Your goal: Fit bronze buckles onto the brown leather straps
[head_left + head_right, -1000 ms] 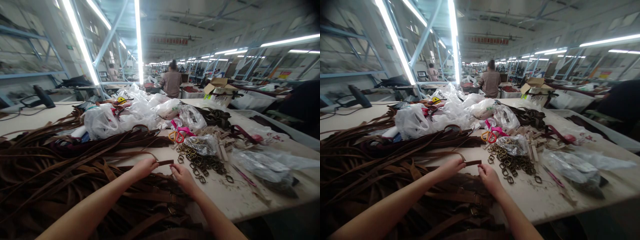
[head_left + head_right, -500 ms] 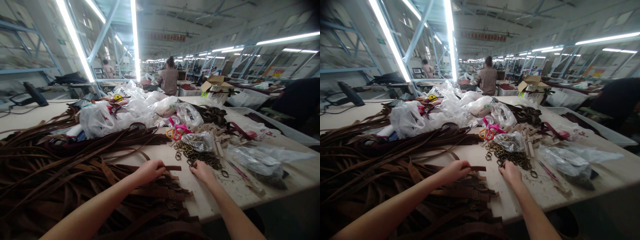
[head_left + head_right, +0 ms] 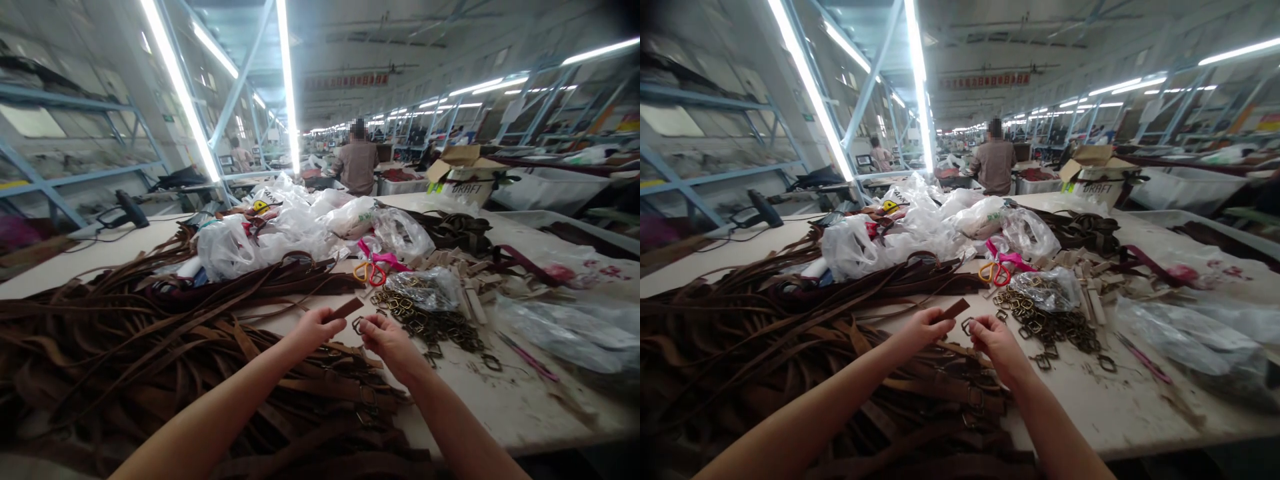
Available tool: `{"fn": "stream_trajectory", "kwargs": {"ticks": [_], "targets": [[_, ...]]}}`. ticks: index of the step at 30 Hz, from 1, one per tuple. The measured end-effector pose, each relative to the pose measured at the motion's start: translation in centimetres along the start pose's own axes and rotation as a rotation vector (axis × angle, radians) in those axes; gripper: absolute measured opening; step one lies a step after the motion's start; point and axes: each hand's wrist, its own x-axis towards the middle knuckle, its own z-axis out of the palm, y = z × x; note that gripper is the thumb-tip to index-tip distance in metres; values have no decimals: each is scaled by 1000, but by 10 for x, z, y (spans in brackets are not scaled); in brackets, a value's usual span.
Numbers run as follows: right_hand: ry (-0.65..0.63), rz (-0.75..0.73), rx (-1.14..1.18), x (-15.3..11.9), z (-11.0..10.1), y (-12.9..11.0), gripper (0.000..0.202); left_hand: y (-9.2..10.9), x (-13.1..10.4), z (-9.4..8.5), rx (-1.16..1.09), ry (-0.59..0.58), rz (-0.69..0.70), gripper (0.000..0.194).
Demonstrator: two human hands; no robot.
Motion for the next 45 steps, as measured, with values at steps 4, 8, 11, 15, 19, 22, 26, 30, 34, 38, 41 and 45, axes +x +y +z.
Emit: {"fn": "stream_trajectory", "kwargs": {"ticks": [4, 8, 11, 15, 19, 22, 26, 30, 34, 38, 41, 45], "targets": [[-89, 20, 135, 1, 27, 2, 31, -3, -3, -5, -50, 46, 46, 33], [-96, 142, 338, 0, 26, 6, 26, -5, -5, -8, -77, 41, 117, 33], [-197, 279, 471, -1, 23, 11, 17, -5, -6, -8, -126, -37, 139, 32], [-311, 390, 725, 0, 27, 19, 17, -11, -4, -3, -213, -61, 123, 27], [-310, 453, 785, 0, 29, 22, 13, -19, 0, 1, -125, -56, 165, 24], [-147, 339, 675, 3, 28, 21, 19, -23, 2, 2, -18, 25, 152, 31], [97, 104, 446, 8, 30, 21, 23, -27, 4, 3, 86, 16, 67, 34], [145, -17, 306, 8, 36, 24, 25, -28, 3, 3, 222, 64, 82, 29], [125, -23, 231, 6, 35, 25, 26, -24, 3, 2, 157, 34, 30, 28], [92, 220, 540, 11, 25, 27, 10, -26, 8, 1, 9, -32, 14, 31], [57, 430, 804, 16, 17, 25, 3, -31, 11, 0, -6, 11, 9, 32], [22, 420, 931, 16, 12, 16, 5, -35, 12, -5, 20, 92, -3, 31]]}}
